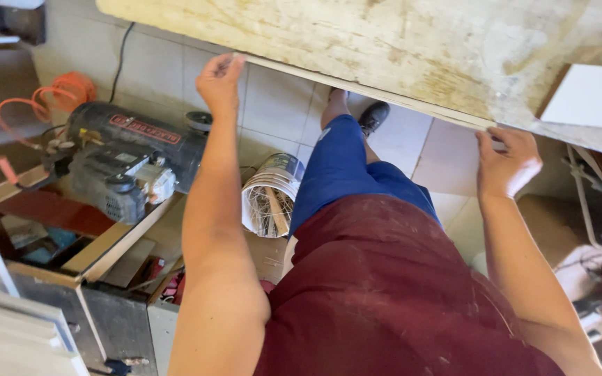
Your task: The person holds a white panel against the edge of a workbench, later picks up a roll of adhesive tape and a thin white strip, applies the tape to the strip, cuts the tape with a blade, and presses the taped strip onto the edge.
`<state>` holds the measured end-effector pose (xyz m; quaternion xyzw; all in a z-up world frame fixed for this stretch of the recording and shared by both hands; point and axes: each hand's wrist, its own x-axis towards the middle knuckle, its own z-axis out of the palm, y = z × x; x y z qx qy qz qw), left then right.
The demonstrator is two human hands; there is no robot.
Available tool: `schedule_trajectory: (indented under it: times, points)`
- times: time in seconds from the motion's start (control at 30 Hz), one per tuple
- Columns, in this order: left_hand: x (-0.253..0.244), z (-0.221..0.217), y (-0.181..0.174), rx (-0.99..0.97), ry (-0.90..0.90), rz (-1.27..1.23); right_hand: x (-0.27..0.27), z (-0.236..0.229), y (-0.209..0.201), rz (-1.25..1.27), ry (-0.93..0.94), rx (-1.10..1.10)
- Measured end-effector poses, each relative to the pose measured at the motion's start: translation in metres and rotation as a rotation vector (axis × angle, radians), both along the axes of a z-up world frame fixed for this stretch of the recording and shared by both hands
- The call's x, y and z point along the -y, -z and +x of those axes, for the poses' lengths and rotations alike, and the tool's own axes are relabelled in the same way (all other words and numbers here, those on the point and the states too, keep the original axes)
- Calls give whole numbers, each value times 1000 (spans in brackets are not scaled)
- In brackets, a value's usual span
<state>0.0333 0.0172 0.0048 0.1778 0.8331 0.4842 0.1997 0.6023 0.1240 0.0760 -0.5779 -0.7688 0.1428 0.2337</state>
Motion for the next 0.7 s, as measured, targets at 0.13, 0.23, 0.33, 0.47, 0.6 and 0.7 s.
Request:
schedule_trajectory:
  times: [0.13,0.23,0.33,0.47,0.6,0.7]
  points:
    - [1,-5,10,-36,12,62,-1,-1,-2,-32,-1,-69]
    - [2,-4,6,-53,45,100,-3,-4,-10,-80,14,-62]
    - [2,-6,2,-45,74,114,-7,-3,-8,-70,-14,-98]
    - [2,-3,-4,-33,91,138,-9,-4,-7,-88,-33,-128]
    - [1,0,-9,-15,64,100,-8,-4,-8,-135,-12,-136]
    - [0,-1,-8,-31,69,122,-9,-4,-8,-141,-24,-141]
